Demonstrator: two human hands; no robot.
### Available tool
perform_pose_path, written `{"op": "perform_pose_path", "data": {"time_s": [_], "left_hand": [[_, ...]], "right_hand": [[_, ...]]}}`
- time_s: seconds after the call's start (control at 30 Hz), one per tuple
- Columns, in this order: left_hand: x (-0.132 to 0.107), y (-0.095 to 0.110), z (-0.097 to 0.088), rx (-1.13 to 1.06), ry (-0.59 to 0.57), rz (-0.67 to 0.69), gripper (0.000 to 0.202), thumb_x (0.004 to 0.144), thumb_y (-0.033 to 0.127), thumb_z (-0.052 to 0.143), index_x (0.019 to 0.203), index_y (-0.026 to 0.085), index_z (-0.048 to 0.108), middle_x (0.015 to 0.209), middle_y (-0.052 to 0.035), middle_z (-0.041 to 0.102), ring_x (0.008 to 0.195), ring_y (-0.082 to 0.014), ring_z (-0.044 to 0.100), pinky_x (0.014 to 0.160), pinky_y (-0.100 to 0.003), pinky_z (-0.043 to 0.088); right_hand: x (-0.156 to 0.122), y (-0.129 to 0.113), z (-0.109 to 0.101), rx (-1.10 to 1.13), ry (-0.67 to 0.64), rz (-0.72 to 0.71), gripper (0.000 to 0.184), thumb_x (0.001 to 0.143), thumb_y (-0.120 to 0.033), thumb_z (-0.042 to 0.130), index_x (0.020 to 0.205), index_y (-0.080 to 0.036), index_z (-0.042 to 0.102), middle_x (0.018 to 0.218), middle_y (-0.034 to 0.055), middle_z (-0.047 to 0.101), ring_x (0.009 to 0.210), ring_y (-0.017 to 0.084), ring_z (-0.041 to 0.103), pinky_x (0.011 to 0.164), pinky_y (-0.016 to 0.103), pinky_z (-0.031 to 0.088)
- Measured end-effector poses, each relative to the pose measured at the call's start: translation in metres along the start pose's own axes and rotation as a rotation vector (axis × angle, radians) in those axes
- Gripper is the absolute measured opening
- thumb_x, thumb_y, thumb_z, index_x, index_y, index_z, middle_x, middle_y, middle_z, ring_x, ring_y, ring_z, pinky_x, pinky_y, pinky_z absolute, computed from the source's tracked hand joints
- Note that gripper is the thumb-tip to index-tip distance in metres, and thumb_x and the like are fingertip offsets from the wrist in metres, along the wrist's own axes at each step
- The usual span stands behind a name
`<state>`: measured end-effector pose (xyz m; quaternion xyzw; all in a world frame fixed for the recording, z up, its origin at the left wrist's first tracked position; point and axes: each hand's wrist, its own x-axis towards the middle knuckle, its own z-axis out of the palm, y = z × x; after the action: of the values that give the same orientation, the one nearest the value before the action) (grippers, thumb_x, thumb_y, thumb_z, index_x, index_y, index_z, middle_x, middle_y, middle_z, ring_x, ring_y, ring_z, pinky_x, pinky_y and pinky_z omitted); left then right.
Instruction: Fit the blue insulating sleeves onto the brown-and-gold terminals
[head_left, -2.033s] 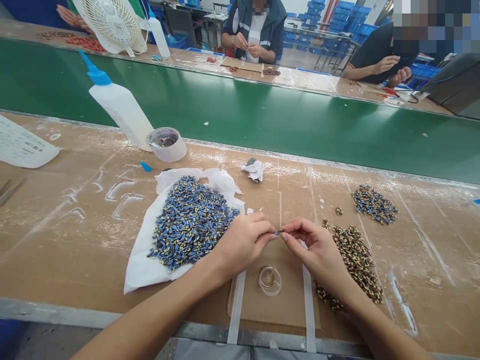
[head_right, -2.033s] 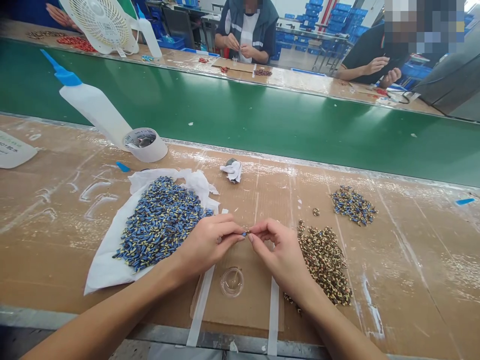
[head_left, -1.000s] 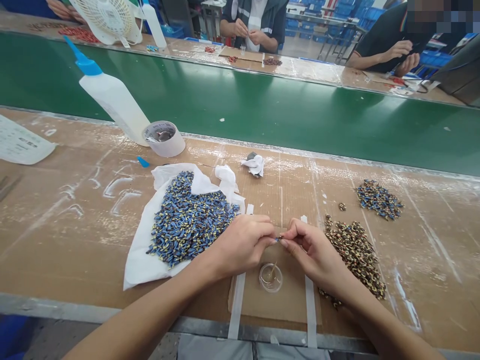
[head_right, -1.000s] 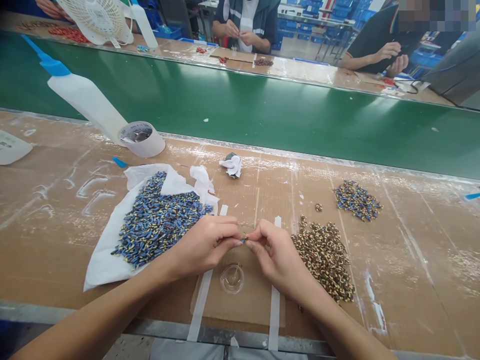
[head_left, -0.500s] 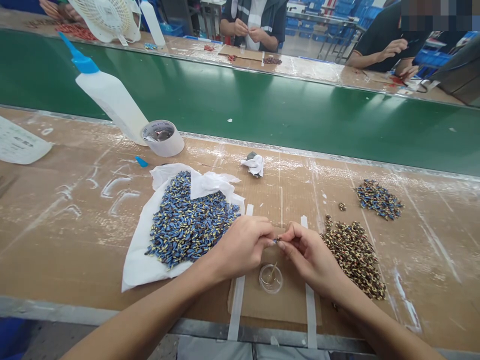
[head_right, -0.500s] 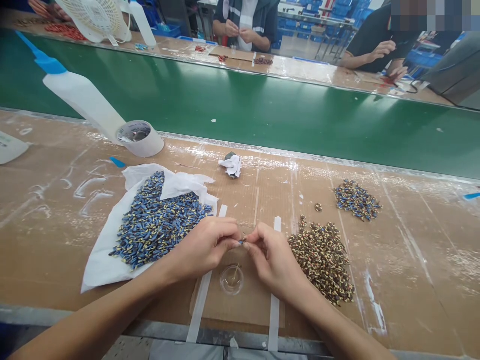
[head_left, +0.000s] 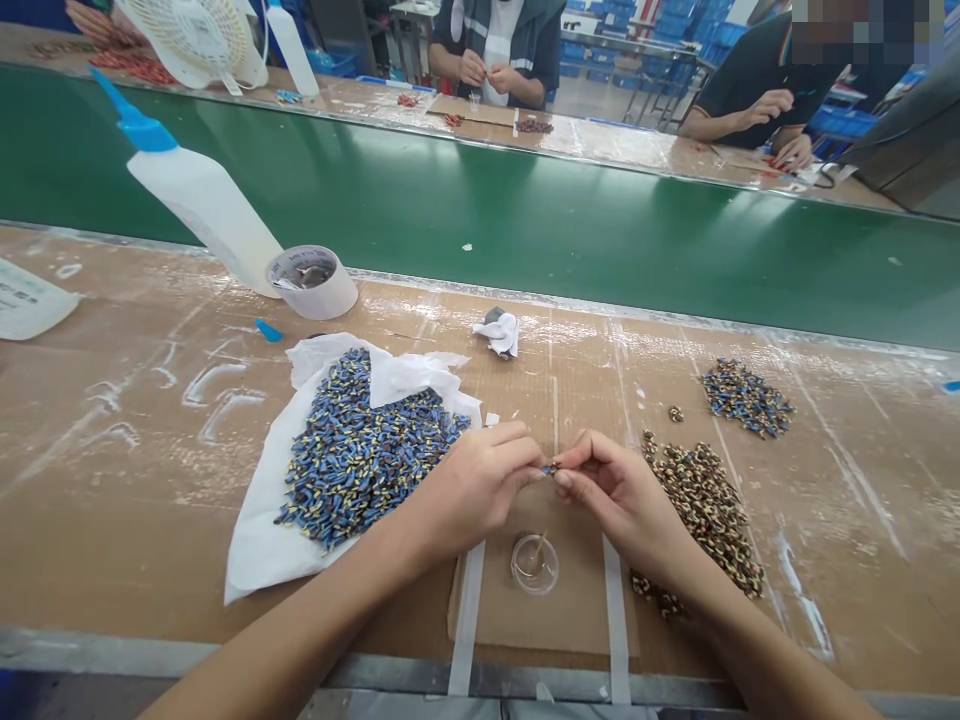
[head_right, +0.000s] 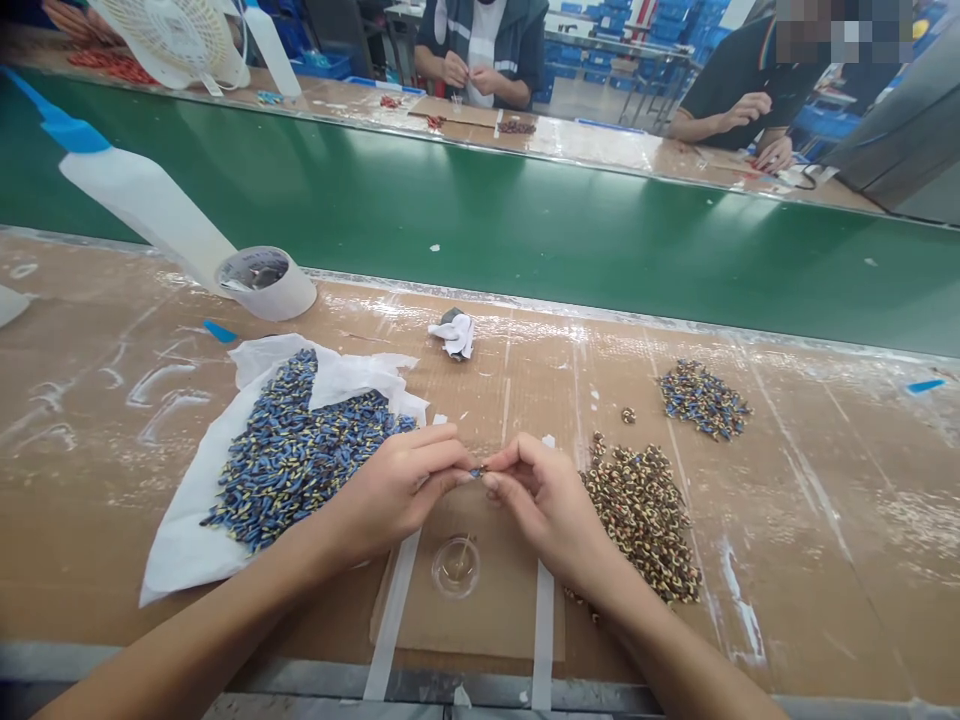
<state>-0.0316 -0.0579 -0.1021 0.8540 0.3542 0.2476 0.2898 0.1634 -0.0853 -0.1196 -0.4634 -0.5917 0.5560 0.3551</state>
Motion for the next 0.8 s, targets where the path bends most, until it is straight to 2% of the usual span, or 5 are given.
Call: {"op": "perform_pose_path", "data": {"time_s": [0.1, 0.2, 0.37, 0.57, 0.8], "left_hand": [[0.0014, 0.001, -0.0029, -0.041, 0.021, -0.02, 0.014, 0.091, 0.014, 0.05, 0.083, 0.014, 0.061, 0.078, -0.0023, 0.058, 0.072, -0.0131, 0.052, 0.064, -0.023, 0.038], [0.0026, 0.0033, -0.0048, -0.106, 0.004, -0.073, 0.013, 0.092, 0.016, 0.052, 0.084, 0.015, 0.062, 0.079, -0.0013, 0.06, 0.073, -0.0123, 0.054, 0.067, -0.023, 0.038], [0.0032, 0.0037, -0.0035, -0.123, -0.011, -0.11, 0.017, 0.093, 0.017, 0.05, 0.086, 0.015, 0.065, 0.078, -0.0016, 0.062, 0.073, -0.0132, 0.055, 0.067, -0.024, 0.039], [0.0023, 0.0015, 0.0028, -0.178, 0.055, -0.108, 0.02, 0.093, 0.018, 0.05, 0.085, 0.015, 0.068, 0.076, -0.0023, 0.065, 0.069, -0.013, 0.057, 0.067, -0.024, 0.041], [0.0013, 0.0039, 0.0039, -0.164, 0.066, -0.131, 0.02, 0.093, 0.018, 0.05, 0.084, 0.014, 0.068, 0.077, -0.0027, 0.065, 0.071, -0.0134, 0.057, 0.067, -0.026, 0.041]], "right_hand": [[0.0033, -0.0016, -0.0036, 0.117, 0.021, 0.06, 0.014, 0.087, -0.032, 0.063, 0.092, -0.018, 0.061, 0.078, 0.0019, 0.064, 0.071, 0.014, 0.061, 0.068, 0.028, 0.051], [0.0043, -0.0012, -0.0044, 0.163, 0.051, 0.083, 0.017, 0.085, -0.034, 0.066, 0.089, -0.018, 0.065, 0.078, 0.0023, 0.066, 0.069, 0.013, 0.061, 0.068, 0.028, 0.052], [0.0034, -0.0004, -0.0025, 0.138, 0.089, 0.038, 0.019, 0.083, -0.036, 0.067, 0.089, -0.018, 0.067, 0.077, 0.0026, 0.068, 0.069, 0.013, 0.062, 0.067, 0.029, 0.054], [0.0022, -0.0018, -0.0052, 0.113, 0.109, 0.056, 0.022, 0.083, -0.037, 0.068, 0.095, -0.018, 0.068, 0.077, 0.0034, 0.069, 0.07, 0.015, 0.064, 0.068, 0.03, 0.054], [0.001, -0.0033, -0.0054, 0.174, 0.113, 0.07, 0.013, 0.084, -0.032, 0.067, 0.085, -0.02, 0.068, 0.071, 0.0003, 0.066, 0.067, 0.013, 0.061, 0.066, 0.025, 0.051]]}}
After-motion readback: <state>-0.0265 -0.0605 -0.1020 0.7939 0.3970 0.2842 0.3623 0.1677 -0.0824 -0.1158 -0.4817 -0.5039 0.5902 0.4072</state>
